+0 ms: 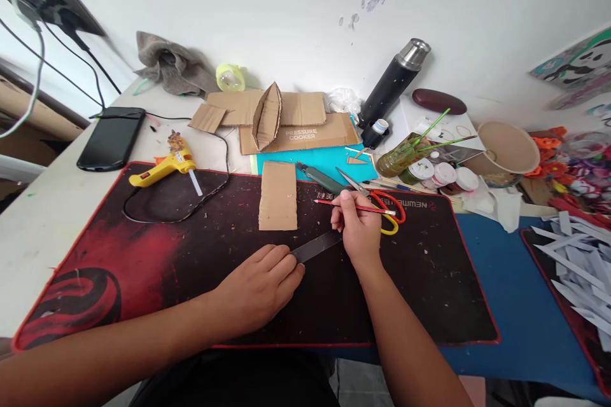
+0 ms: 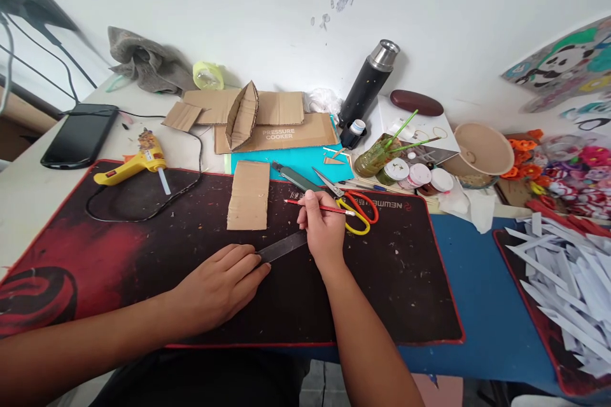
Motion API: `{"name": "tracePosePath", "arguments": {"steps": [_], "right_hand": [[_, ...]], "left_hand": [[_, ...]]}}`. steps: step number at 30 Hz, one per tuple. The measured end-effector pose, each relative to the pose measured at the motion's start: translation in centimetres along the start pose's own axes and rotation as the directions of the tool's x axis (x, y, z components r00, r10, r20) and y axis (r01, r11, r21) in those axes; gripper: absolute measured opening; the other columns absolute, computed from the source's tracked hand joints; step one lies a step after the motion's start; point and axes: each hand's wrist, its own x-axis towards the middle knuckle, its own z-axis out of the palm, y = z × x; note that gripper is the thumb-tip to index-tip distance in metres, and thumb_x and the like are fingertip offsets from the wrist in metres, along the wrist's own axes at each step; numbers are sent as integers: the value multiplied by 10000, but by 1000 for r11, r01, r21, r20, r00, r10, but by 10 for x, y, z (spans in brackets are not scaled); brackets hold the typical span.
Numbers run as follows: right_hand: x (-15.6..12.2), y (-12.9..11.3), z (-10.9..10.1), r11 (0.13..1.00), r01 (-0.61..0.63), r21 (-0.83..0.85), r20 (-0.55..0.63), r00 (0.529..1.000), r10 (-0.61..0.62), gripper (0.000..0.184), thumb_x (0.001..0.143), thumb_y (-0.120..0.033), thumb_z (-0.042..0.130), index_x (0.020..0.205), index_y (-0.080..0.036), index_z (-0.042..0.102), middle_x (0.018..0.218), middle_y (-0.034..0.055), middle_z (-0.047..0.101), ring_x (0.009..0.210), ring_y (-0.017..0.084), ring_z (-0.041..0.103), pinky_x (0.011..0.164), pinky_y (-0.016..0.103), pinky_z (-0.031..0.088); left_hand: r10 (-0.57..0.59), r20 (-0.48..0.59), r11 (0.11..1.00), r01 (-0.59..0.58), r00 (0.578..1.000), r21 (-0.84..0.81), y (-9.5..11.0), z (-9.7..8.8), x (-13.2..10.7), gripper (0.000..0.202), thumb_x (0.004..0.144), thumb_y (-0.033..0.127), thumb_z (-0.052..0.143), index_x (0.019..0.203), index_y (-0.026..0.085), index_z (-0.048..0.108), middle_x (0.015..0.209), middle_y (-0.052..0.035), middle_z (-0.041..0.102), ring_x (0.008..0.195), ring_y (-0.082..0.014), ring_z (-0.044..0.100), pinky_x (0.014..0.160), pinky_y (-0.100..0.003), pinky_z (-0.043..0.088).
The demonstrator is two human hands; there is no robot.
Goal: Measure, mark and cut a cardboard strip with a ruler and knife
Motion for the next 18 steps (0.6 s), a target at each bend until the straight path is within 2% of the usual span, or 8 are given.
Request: {"name": "tracePosePath", "arguments": {"steps": [6, 10, 12, 14, 16, 18], "right_hand": [[-5, 7, 1, 970, 159, -185, 131, 982, -136, 420, 1141, -552, 539, 903, -239, 688, 654, -28, 657, 542, 142, 612, 529, 260, 479], [-6, 1, 0, 920, 293, -262, 263, 939, -224, 285, 1115, -445, 621, 950, -262, 765, 847, 25, 770, 773, 199, 727, 777, 337, 579], [-2, -2, -3, 872, 379, -310, 354, 897, -264, 215, 1108, -387, 636, 1036, -276, 806, 993, 57, 810, 945, 241, 759, 899, 375, 585], [3, -3, -6, 748, 510, -424, 485, 826, -289, 249, 1135, -316, 577, 1178, -264, 816, 1126, 92, 819, 1075, 271, 751, 956, 399, 584], [9, -2, -9, 542, 640, -545, 619, 743, -256, 335, 1161, -245, 495, 1329, -230, 784, 1215, 122, 811, 1140, 287, 725, 970, 415, 590], [15, -1, -12, 389, 701, -598, 688, 698, -200, 387, 1154, -183, 470, 1422, -210, 749, 1264, 139, 798, 1162, 298, 701, 977, 429, 594]], "left_hand": [[16, -36, 1000, -16, 999, 9, 0, -1, 3, 213, 1071, 179, 580, 1228, 109, 705, 1005, -92, 681, 1001, -276, 642, 857, -412, 518], [21, -45, 1000, -21, 999, 11, 0, 1, 2, 211, 1065, 174, 590, 1233, 111, 702, 1001, -93, 680, 993, -277, 643, 854, -413, 515], [24, -42, 1000, -23, 999, 8, -1, 2, 2, 222, 1052, 168, 610, 1248, 110, 696, 1007, -96, 682, 1003, -282, 648, 859, -415, 518], [25, -41, 1000, -25, 999, -1, 0, 3, 1, 238, 1041, 165, 627, 1262, 106, 693, 1007, -97, 682, 1010, -285, 654, 861, -414, 524], [20, -42, 1000, -21, 999, -17, 0, 5, 1, 235, 1041, 167, 630, 1259, 107, 693, 1005, -96, 683, 1015, -286, 662, 870, -415, 535], [8, -38, 999, -10, 999, -44, 0, 4, 2, 220, 1051, 179, 625, 1254, 133, 697, 1029, -96, 693, 1035, -282, 672, 904, -418, 554]]}}
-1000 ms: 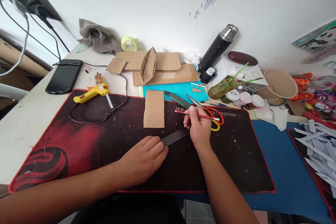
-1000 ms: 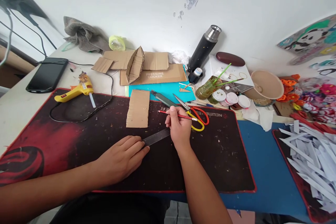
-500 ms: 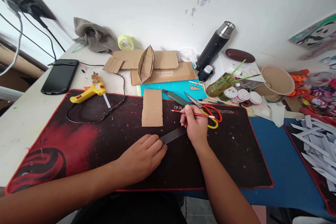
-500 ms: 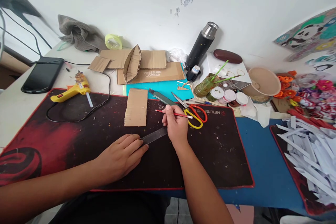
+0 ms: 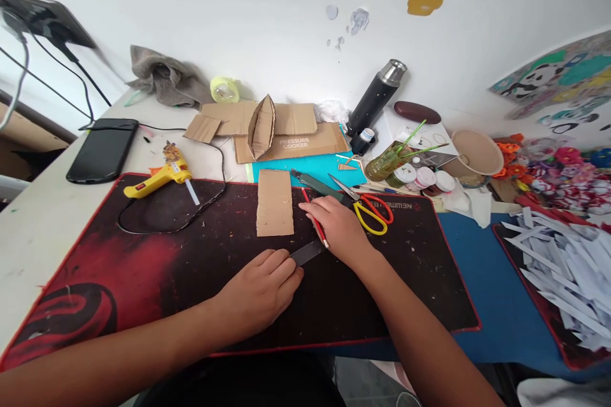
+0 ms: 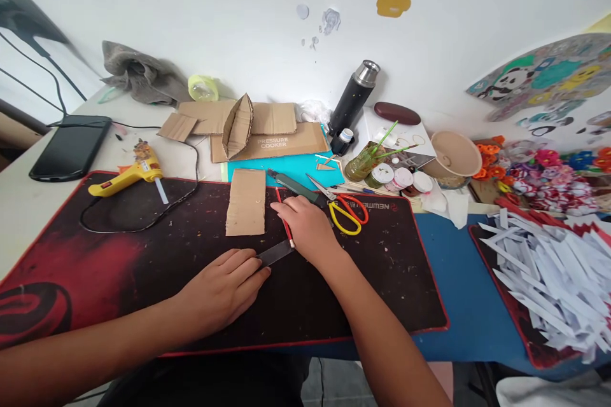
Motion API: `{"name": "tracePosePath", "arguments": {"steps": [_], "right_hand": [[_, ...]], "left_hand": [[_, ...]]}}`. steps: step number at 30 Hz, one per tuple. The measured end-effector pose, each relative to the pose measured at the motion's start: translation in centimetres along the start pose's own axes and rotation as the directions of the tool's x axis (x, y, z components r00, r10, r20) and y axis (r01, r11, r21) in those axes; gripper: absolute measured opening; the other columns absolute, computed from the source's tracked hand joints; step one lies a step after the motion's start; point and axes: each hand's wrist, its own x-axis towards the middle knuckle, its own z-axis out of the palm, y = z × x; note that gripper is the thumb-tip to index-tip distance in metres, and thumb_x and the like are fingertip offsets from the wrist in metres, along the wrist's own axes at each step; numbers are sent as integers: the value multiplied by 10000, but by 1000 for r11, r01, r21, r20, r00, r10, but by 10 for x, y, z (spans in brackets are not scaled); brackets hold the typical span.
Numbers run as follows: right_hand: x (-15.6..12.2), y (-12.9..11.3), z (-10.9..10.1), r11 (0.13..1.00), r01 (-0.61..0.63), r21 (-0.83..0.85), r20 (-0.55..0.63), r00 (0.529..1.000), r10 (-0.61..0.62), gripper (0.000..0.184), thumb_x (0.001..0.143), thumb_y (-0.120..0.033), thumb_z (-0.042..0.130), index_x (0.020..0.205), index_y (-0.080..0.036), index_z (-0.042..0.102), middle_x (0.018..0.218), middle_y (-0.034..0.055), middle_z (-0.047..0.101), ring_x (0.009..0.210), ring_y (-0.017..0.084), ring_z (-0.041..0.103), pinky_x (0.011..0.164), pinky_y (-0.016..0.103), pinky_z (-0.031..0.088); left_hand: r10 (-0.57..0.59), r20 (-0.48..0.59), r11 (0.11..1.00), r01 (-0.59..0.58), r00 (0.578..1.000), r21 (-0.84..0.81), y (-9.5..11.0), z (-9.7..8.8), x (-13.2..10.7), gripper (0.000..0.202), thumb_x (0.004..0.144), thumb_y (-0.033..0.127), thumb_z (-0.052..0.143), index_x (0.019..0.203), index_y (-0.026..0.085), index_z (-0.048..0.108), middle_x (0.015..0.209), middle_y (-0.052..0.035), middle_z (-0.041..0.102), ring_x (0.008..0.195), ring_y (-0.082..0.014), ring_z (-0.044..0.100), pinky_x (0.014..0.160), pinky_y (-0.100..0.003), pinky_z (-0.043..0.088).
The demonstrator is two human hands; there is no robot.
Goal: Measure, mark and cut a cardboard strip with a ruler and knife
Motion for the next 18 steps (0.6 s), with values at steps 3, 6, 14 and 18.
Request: {"name": "tracePosePath", "arguments": {"steps": [3, 6, 14, 18], "right_hand": [[3, 7, -2, 998, 11, -67, 50, 999, -7, 462, 1103, -80, 482, 1477, -197, 727, 1302, 155, 782, 1158, 308, 685, 985, 445, 594], [7, 10, -4, 994, 22, -108, 85, 996, -12, 513, 1067, -29, 487, 1499, -186, 715, 1328, 158, 775, 1164, 309, 679, 994, 448, 593], [24, 9, -9, 991, 9, -136, 67, 998, 0, 545, 1090, -51, 466, 1571, -218, 659, 1331, 132, 785, 1178, 299, 705, 985, 450, 609], [13, 13, -15, 992, -29, -122, 5, 1000, 30, 473, 1123, -99, 475, 1518, -238, 695, 1307, 109, 806, 1173, 283, 736, 1014, 439, 607]], "left_hand": [[11, 15, 998, -10, 1000, -68, -5, -12, 3, 217, 1061, 201, 623, 1262, 202, 705, 1063, -72, 722, 1053, -244, 688, 964, -389, 583], [30, -12, 978, -31, 999, -205, -25, -37, 9, 290, 1059, 164, 599, 1323, 218, 703, 1121, -54, 776, 1050, -188, 714, 986, -316, 607], [14, 192, 996, -30, 981, 79, -129, -57, 42, 840, 935, -14, 482, 1723, 272, 437, 1794, -63, 468, 1685, -271, 366, 1359, -500, 344], [76, 276, 991, -104, 958, 89, -155, -38, 43, 828, 967, 27, 527, 1735, 316, 416, 1833, -40, 394, 1749, -250, 228, 1415, -501, 172]]}}
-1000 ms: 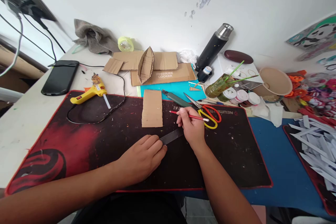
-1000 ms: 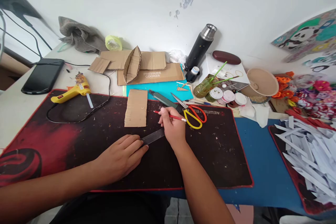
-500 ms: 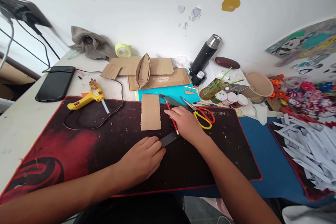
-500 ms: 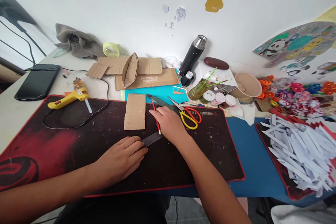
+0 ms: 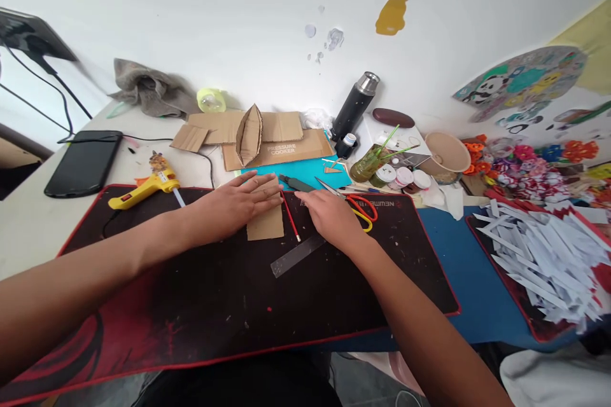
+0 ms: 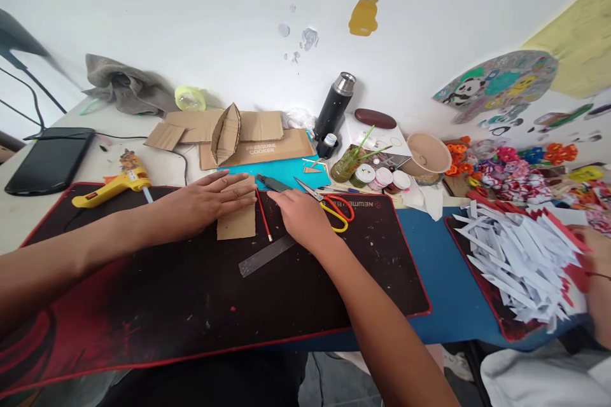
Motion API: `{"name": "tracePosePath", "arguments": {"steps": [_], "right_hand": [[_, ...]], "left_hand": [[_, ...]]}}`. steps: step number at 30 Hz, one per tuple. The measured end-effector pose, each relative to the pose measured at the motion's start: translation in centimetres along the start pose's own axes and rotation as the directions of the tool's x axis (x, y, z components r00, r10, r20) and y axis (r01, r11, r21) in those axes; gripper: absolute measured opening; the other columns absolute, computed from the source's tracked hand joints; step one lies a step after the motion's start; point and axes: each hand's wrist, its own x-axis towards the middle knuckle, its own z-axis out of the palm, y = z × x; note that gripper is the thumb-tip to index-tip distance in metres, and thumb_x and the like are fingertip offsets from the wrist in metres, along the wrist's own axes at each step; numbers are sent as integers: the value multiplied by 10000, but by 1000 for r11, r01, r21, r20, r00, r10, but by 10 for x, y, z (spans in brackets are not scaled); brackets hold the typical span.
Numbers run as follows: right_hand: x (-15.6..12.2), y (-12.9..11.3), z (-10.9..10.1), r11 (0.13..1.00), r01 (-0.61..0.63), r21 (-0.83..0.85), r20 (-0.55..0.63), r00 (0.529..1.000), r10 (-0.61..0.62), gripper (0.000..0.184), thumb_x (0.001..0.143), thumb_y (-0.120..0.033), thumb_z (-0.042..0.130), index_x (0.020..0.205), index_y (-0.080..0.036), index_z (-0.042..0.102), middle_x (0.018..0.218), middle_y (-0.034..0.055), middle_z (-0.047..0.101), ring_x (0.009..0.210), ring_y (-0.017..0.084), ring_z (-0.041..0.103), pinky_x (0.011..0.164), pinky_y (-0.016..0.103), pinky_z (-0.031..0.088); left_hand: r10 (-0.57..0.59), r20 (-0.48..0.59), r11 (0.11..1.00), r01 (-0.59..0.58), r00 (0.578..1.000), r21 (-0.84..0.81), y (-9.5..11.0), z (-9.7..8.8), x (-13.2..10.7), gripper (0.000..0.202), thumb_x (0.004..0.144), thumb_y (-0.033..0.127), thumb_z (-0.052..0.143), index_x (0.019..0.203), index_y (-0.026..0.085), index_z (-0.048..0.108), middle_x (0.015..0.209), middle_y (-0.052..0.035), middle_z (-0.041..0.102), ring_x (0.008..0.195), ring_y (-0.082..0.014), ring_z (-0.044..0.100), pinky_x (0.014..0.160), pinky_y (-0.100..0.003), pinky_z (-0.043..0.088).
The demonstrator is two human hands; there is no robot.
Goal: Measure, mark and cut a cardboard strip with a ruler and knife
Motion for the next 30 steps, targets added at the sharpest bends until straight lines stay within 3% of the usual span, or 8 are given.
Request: {"name": "tracePosePath", "arguments": {"steps": [7, 14, 18, 21, 24, 27, 30], "right_hand": [[-15, 14, -9, 998, -69, -11, -75, 995, 68, 354, 1140, -240, 552, 1423, -177, 754, 1368, 173, 788, 1261, 352, 707, 1135, 535, 550], [-3, 24, 2, 989, -146, 19, -55, 988, 147, 374, 1083, -242, 663, 1440, -168, 745, 1412, 202, 769, 1291, 390, 687, 1118, 576, 546], [-1, 26, 8, 977, -193, 93, -56, 978, 199, 355, 1064, -166, 631, 1390, -172, 773, 1384, 206, 783, 1271, 385, 701, 1121, 582, 534], [0, 25, 8, 955, -227, 193, -88, 965, 247, 333, 1042, -152, 623, 1318, -165, 809, 1339, 204, 804, 1275, 392, 707, 1147, 589, 518], [-2, 22, 8, 903, -275, 331, -148, 929, 338, 308, 1034, -194, 617, 1257, -191, 830, 1313, 180, 820, 1300, 383, 709, 1182, 581, 506], [-12, 15, 7, 797, -329, 505, -187, 860, 474, 310, 1048, -298, 609, 1267, -212, 811, 1337, 159, 817, 1270, 358, 743, 1139, 548, 559], [-27, 4, 2, 631, -353, 691, -119, 806, 581, 392, 1079, -454, 581, 1309, -197, 767, 1105, 130, 852, 846, 270, 816, 800, 437, 671]], "left_hand": [[158, 26, 987, -157, 987, -47, 0, 4, 13, 786, 969, 21, 507, 1686, 343, 489, 1782, -27, 488, 1729, -239, 293, 1400, -478, 201], [138, 61, 990, -135, 989, -37, -1, -14, 14, 824, 862, 38, 566, 1647, 283, 528, 1668, -75, 619, 1602, -270, 495, 1394, -491, 203], [77, 47, 997, -76, 996, -29, 4, -25, 5, 780, 922, 216, 627, 1686, 245, 475, 1521, -99, 706, 1462, -307, 565, 1328, -465, 296], [33, 42, 999, -34, 999, 19, 13, -29, -1, 692, 971, 385, 680, 1632, 229, 547, 1386, -118, 752, 1319, -326, 619, 1222, -457, 389], [-38, 101, 991, 24, 994, 131, 26, -31, -5, 686, 973, 479, 724, 1589, 203, 600, 1323, -140, 760, 1220, -333, 661, 1113, -446, 447], [-141, 147, 972, 109, 979, 209, 36, -31, -9, 701, 987, 506, 716, 1590, 164, 608, 1282, -157, 762, 1182, -342, 686, 1032, -426, 474], [-219, 132, 957, 187, 967, 223, 42, -28, -15, 700, 1027, 516, 668, 1587, 100, 613, 1242, -183, 761, 1191, -353, 691, 1014, -415, 479]]}}
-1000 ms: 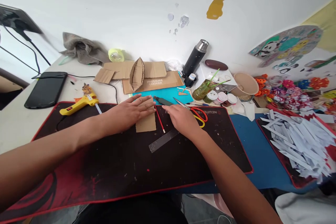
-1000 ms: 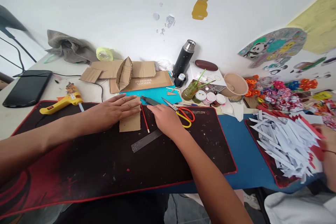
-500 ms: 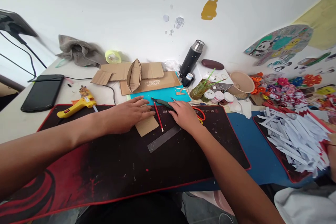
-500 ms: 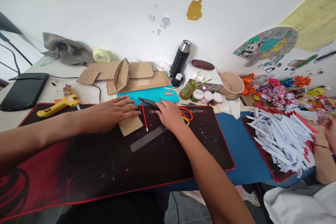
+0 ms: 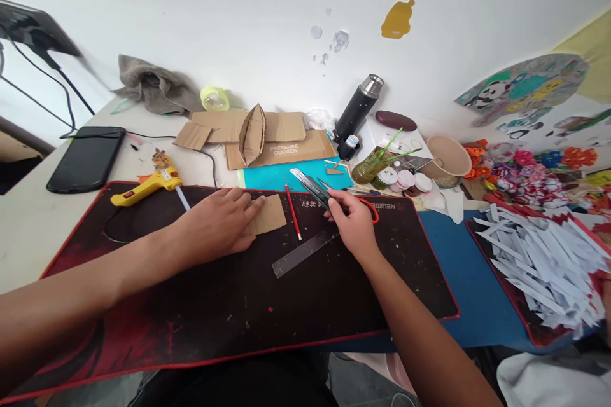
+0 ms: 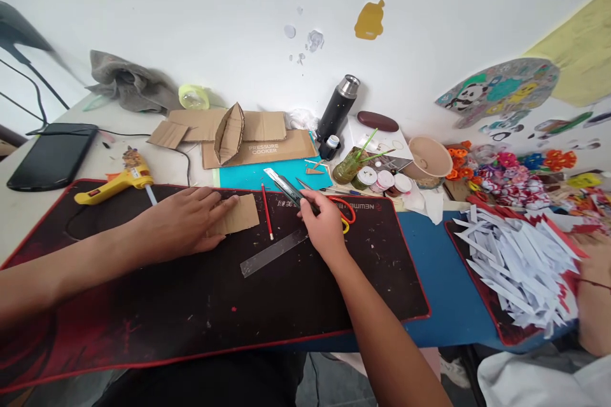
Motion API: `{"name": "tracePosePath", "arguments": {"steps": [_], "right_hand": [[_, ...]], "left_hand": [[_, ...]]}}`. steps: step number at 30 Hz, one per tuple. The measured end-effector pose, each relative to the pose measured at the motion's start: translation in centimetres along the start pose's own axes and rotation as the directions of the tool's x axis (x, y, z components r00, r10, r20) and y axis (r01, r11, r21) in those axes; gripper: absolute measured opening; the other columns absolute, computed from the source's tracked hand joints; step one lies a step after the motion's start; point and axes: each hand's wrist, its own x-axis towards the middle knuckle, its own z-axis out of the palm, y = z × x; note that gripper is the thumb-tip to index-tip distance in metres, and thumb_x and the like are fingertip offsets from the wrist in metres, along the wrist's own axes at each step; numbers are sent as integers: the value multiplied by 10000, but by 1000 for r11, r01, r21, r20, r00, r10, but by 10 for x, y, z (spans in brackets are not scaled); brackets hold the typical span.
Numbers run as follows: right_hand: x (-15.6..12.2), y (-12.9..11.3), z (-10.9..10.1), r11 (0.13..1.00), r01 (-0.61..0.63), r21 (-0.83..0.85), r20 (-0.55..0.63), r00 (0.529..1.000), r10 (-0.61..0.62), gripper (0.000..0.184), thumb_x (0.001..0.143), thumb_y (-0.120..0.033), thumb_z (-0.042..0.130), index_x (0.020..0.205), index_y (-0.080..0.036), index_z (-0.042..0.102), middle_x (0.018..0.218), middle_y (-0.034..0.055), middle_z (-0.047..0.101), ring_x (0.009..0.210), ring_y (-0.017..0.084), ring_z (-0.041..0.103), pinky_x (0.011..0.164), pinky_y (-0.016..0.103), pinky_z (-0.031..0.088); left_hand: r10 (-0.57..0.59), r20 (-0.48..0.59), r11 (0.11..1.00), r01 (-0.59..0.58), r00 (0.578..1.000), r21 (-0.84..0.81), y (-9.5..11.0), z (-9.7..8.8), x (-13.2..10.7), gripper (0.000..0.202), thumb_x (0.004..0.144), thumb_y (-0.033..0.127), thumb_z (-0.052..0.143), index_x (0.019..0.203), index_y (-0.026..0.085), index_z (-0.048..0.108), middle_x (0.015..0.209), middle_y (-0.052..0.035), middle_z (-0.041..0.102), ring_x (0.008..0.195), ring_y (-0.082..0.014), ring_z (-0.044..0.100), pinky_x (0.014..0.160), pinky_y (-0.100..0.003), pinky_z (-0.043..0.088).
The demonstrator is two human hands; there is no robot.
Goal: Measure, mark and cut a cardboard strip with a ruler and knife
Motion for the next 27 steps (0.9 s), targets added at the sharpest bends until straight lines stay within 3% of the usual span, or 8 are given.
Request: {"name": "tracePosePath", "arguments": {"steps": [2, 5, 7, 9, 11, 16, 20, 27], "right_hand": [[-16, -7, -5, 990, -70, 125, 37, 997, 66, 417, 1067, -508, 609, 1280, -180, 752, 906, 95, 832, 669, 238, 771, 621, 378, 640], [-41, -21, -12, 947, -130, 295, 37, 991, 125, 395, 1063, -552, 626, 1249, -219, 726, 998, 97, 834, 681, 204, 761, 574, 329, 610], [-55, -30, -11, 772, -217, 597, 76, 974, 215, 403, 982, -558, 777, 1225, -241, 725, 1042, 87, 833, 653, 173, 735, 540, 294, 577], [-66, -37, -2, 633, -347, 692, 271, 938, 217, 456, 925, -567, 856, 1214, -240, 724, 956, 40, 813, 535, 130, 665, 451, 250, 503], [-70, -42, 12, 591, -489, 642, 455, 863, 220, 432, 923, -544, 873, 1164, -217, 727, 756, -18, 753, 457, 115, 625, 425, 225, 469], [-61, -45, 44, 694, -492, 526, 492, 841, 224, 419, 919, -562, 866, 1032, -195, 699, 886, 33, 816, 737, 180, 819, 606, 247, 610], [-45, -43, 49, 772, -476, 422, 465, 844, 266, 453, 882, -587, 872, 1039, -192, 716, 1108, 107, 846, 943, 256, 862, 685, 308, 673], [-16, -30, 36, 831, -389, 399, 268, 916, 300, 429, 902, -568, 845, 1080, -213, 685, 1099, 92, 844, 794, 190, 828, 688, 301, 659]], "left_hand": [[-30, -8, 1000, 30, 1000, -8, 0, 4, -6, 707, 1049, 525, 635, 1588, 67, 608, 1214, -196, 759, 1186, -359, 691, 1009, -417, 481], [-68, -16, 998, 68, 998, -18, 0, 11, -13, 715, 1071, 541, 594, 1603, 63, 591, 1181, -196, 756, 1146, -360, 693, 987, -422, 486], [-88, -31, 996, 87, 996, -32, 1, 15, -17, 717, 1079, 544, 574, 1618, 72, 577, 1180, -194, 753, 1123, -357, 694, 985, -428, 491], [-102, -59, 994, 99, 993, -53, 1, 19, -19, 711, 1082, 537, 563, 1622, 74, 576, 1228, -205, 746, 1129, -358, 694, 993, -437, 496], [-115, -97, 991, 107, 989, -81, 1, 22, -20, 695, 1084, 530, 556, 1606, 73, 593, 1299, -222, 735, 1162, -364, 693, 1012, -445, 500], [-143, -128, 983, 126, 981, -134, 1, 26, -27, 679, 1088, 552, 534, 1573, 85, 627, 1324, -222, 731, 1176, -371, 691, 1023, -468, 523], [-174, -125, 981, 160, 977, -112, 6, 29, -34, 727, 1092, 584, 542, 1580, 49, 607, 1347, -238, 715, 1164, -374, 686, 1006, -478, 532], [-213, -197, 967, 178, 957, -181, 6, 35, -40, 884, 1045, 764, 564, 1607, 82, 586, 1502, -265, 667, 1288, -409, 665, 1069, -515, 530]]}}
